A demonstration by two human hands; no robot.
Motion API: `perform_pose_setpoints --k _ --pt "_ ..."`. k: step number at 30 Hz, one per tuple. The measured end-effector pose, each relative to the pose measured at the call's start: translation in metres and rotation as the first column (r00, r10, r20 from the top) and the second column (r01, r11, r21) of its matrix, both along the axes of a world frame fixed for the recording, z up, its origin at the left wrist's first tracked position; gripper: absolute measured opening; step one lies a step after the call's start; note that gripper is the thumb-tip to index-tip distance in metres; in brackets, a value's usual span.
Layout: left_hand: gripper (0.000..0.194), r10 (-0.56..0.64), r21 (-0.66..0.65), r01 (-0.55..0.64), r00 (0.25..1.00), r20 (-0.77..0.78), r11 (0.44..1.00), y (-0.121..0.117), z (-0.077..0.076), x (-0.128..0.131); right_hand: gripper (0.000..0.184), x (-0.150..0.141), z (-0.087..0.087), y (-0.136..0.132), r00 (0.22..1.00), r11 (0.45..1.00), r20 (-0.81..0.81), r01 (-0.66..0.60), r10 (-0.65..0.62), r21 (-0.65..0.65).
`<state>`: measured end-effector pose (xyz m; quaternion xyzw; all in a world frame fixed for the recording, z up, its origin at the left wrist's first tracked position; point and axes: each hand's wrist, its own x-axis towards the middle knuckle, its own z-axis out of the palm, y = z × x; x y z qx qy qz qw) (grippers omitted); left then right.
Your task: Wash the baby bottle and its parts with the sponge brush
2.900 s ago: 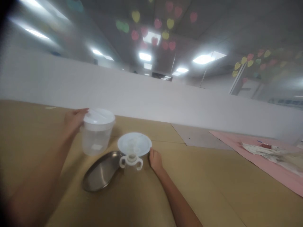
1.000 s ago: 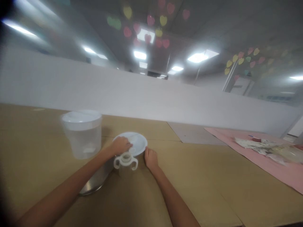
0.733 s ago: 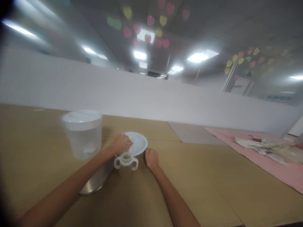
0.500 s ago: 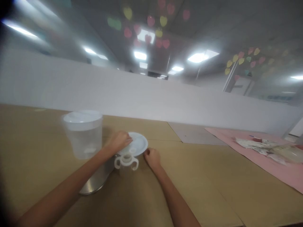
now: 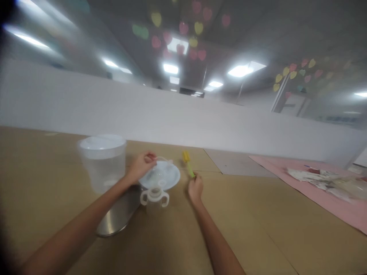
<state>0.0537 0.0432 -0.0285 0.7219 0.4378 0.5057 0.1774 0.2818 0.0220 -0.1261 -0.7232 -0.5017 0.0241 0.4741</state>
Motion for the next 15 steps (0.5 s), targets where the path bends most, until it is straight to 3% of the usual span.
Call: perform_pose_setpoints --k 3,6,10,15 --pt "0.026 -0.069 -0.036 0.076 0.982 0.174 0.996 0.0 0.003 -0.001 0.04 -0.01 0.004 -0.003 0.985 0.985 -0.149 -0.066 0.089 0.156" --pt "0.03 -0.094 -0.079 0.121 0.954 0.284 0.99 0.0 0.007 -0.003 0.037 -0.028 0.005 -0.009 0.916 0.947 -0.306 -0.18 0.261 0.266" --pt "0.033 -0.101 -0.119 0.151 0.931 0.35 0.981 -0.004 0.009 -0.005 0.032 -0.049 0.01 -0.018 0.798 0.913 -0.448 -0.314 0.403 0.261" --pt "0.035 -0.134 -0.097 0.184 0.914 0.382 0.978 -0.004 0.01 -0.005 0.031 -0.059 0.021 -0.025 0.646 0.922 -0.663 -0.325 0.378 0.21"
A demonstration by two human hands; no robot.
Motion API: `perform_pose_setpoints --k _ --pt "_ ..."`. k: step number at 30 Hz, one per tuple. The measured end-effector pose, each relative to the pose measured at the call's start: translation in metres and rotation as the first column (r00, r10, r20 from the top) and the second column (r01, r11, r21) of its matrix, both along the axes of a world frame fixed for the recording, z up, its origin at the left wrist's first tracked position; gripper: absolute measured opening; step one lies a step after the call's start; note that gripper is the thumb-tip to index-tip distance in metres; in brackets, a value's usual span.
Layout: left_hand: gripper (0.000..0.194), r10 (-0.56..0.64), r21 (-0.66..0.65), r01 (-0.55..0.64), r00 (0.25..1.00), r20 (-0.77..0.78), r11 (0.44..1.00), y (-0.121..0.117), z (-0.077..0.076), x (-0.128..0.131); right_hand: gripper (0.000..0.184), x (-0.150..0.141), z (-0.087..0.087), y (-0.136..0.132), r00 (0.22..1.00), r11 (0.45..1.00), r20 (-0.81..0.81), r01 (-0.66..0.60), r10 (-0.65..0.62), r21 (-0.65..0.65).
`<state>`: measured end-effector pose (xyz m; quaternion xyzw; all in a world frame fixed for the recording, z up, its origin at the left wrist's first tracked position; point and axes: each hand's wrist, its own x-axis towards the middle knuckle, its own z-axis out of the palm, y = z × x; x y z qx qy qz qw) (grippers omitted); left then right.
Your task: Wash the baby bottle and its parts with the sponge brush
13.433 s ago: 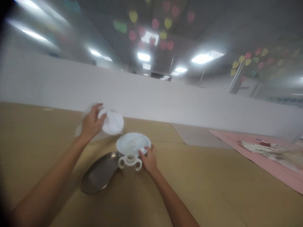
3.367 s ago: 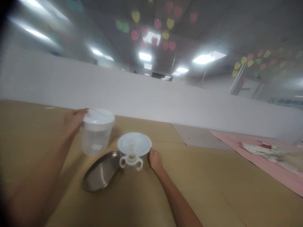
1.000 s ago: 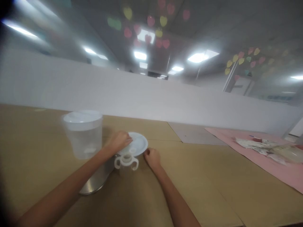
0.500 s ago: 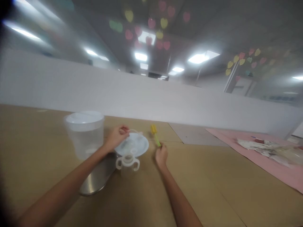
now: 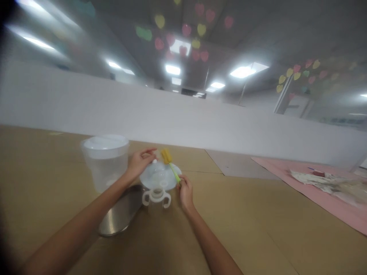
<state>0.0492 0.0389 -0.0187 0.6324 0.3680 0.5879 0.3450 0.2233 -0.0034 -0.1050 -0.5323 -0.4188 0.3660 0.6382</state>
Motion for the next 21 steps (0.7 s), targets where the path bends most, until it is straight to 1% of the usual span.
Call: perform_pose_setpoints --k 3,5,10,12,14,17,21 --pt "0.034 0.006 0.007 -0.006 1.0 0.011 1.0 0.0 0.002 -0.001 0.03 -0.001 0.005 -0.002 0.99 0.996 -0.137 -0.035 0.024 -0.081" --pt "0.033 0.022 0.011 -0.022 1.0 0.01 1.0 0.0 0.003 -0.002 0.03 -0.001 0.008 -0.003 0.98 0.993 -0.195 -0.048 0.027 -0.108" --pt "0.036 0.018 0.026 -0.017 0.999 -0.042 1.0 0.001 0.001 -0.002 0.032 -0.006 0.01 -0.007 0.969 0.992 -0.239 -0.083 0.058 -0.098" --pt "0.039 0.008 0.049 -0.003 0.995 -0.102 0.999 0.003 -0.001 -0.002 0.033 -0.007 0.01 -0.009 0.968 0.993 -0.244 -0.086 0.062 -0.087" --pt "0.04 0.026 0.096 -0.008 0.982 -0.188 0.995 0.005 -0.004 -0.003 0.035 -0.008 0.01 -0.01 0.97 0.994 -0.236 -0.08 0.06 -0.074" --pt "0.039 0.13 0.221 -0.055 0.931 -0.341 0.974 0.006 -0.007 -0.004 0.034 -0.008 0.01 -0.01 0.974 0.995 -0.218 -0.077 0.062 -0.061" --pt "0.039 0.338 0.404 -0.122 0.784 -0.521 0.906 0.006 -0.011 -0.003 0.031 -0.007 0.009 -0.01 0.98 0.998 -0.192 -0.056 0.048 -0.034"
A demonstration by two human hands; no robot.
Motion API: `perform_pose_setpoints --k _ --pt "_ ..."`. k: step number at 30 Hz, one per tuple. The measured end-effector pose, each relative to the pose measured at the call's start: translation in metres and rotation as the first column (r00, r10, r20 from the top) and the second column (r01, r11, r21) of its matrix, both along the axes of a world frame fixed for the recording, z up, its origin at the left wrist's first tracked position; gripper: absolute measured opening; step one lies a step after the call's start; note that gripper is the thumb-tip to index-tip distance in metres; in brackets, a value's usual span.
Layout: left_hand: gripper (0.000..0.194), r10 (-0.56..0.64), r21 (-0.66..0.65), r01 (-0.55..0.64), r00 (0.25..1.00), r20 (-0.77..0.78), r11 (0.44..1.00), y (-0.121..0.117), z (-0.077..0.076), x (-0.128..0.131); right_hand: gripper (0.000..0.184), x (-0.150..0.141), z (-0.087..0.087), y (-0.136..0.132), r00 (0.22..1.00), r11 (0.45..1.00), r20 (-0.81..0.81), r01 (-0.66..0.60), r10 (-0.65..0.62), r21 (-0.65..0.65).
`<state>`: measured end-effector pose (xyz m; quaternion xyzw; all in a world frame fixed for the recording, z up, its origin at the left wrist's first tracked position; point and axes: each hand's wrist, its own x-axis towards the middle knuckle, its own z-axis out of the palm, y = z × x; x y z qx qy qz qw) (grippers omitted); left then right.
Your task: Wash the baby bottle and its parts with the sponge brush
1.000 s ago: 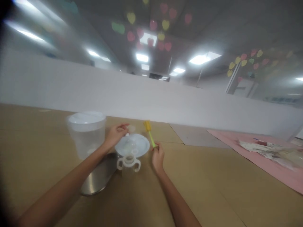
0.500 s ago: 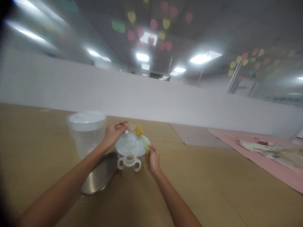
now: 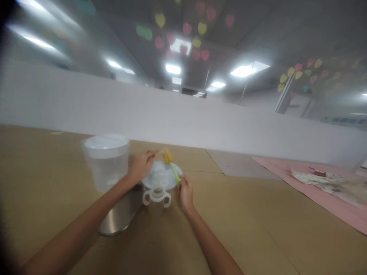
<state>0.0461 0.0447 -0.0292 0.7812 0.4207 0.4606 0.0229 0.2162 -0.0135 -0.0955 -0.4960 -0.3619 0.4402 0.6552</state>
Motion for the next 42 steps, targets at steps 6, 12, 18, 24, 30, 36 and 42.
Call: perform_pose_setpoints --k 6,12,18,24,30,36,42 --pt "0.032 0.136 0.052 -0.13 0.982 -0.133 0.99 -0.001 -0.003 0.005 0.028 -0.003 0.001 -0.002 1.0 1.0 -0.022 -0.009 0.01 0.026" --pt "0.028 0.218 0.07 -0.209 0.956 -0.196 0.975 -0.008 0.004 0.001 0.025 -0.004 0.002 -0.006 0.999 0.997 -0.028 -0.025 0.027 0.079" --pt "0.035 0.273 0.077 -0.262 0.927 -0.255 0.962 -0.013 0.008 -0.001 0.023 -0.004 -0.003 -0.006 0.996 0.991 0.092 -0.008 -0.005 0.134" --pt "0.028 0.221 0.15 -0.192 0.953 -0.208 0.97 -0.008 0.007 -0.003 0.023 0.0 -0.01 -0.002 0.984 0.979 0.172 0.001 -0.036 0.202" --pt "0.024 0.134 0.157 -0.106 0.975 -0.179 0.982 -0.006 0.007 -0.002 0.028 0.005 -0.02 0.0 0.92 0.935 0.359 0.023 -0.158 0.353" --pt "0.019 0.14 0.094 -0.127 0.979 -0.146 0.987 -0.008 0.009 -0.002 0.032 0.003 -0.02 -0.003 0.863 0.907 0.456 0.007 -0.218 0.421" --pt "0.028 0.017 -0.069 -0.017 1.0 0.009 0.997 -0.009 0.011 0.0 0.032 0.003 -0.019 -0.004 0.864 0.904 0.458 -0.008 -0.209 0.428"
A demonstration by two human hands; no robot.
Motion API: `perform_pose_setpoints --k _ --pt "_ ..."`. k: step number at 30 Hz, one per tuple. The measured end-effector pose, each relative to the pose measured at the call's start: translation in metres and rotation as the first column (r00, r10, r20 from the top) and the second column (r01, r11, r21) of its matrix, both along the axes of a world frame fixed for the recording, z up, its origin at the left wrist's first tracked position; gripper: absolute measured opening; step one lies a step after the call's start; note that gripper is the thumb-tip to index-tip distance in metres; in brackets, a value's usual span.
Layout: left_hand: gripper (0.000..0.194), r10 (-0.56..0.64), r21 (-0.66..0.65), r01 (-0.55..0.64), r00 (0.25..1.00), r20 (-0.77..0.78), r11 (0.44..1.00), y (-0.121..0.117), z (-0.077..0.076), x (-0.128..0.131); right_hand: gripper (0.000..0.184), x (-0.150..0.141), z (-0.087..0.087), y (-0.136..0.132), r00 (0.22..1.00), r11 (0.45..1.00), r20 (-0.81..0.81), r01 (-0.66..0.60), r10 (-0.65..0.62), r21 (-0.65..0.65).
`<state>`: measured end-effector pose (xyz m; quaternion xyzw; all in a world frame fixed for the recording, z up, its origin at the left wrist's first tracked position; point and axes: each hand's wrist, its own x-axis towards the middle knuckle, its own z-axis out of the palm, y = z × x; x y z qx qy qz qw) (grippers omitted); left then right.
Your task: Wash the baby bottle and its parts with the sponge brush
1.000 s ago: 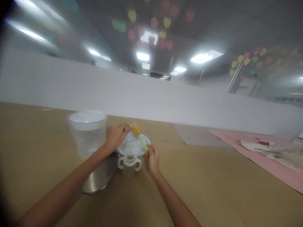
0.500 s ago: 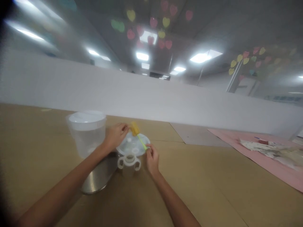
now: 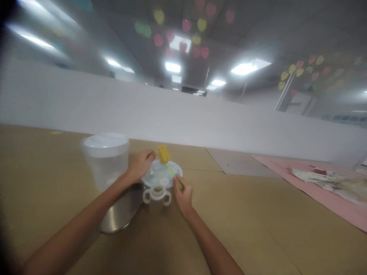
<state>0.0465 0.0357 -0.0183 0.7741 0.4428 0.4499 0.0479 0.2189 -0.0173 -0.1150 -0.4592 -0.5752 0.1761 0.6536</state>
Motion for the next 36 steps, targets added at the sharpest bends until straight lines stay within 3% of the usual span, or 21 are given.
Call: perform_pose_setpoints --k 5,11,17,25,36 --pt "0.034 -0.138 -0.222 0.187 0.965 0.222 0.957 0.002 0.0 0.001 0.032 0.002 0.0 0.0 1.0 1.0 0.011 -0.014 0.014 0.006" --pt "0.038 -0.189 -0.244 0.249 0.951 0.245 0.937 0.005 0.0 0.0 0.031 0.002 0.0 0.0 1.0 1.0 -0.005 -0.011 0.011 0.01" --pt "0.043 -0.114 -0.18 0.131 0.989 0.098 0.975 -0.002 0.006 0.0 0.032 0.002 0.002 0.0 1.0 1.0 -0.017 -0.027 0.027 -0.004" --pt "0.033 0.035 0.052 -0.029 0.992 -0.125 0.998 -0.012 0.01 -0.001 0.032 0.003 0.0 0.003 0.999 1.0 -0.026 -0.024 0.024 -0.016" --pt "0.031 0.119 0.235 -0.051 0.952 -0.283 0.971 -0.013 0.011 -0.003 0.033 0.003 0.002 0.002 1.0 0.999 -0.008 -0.015 0.014 -0.035"
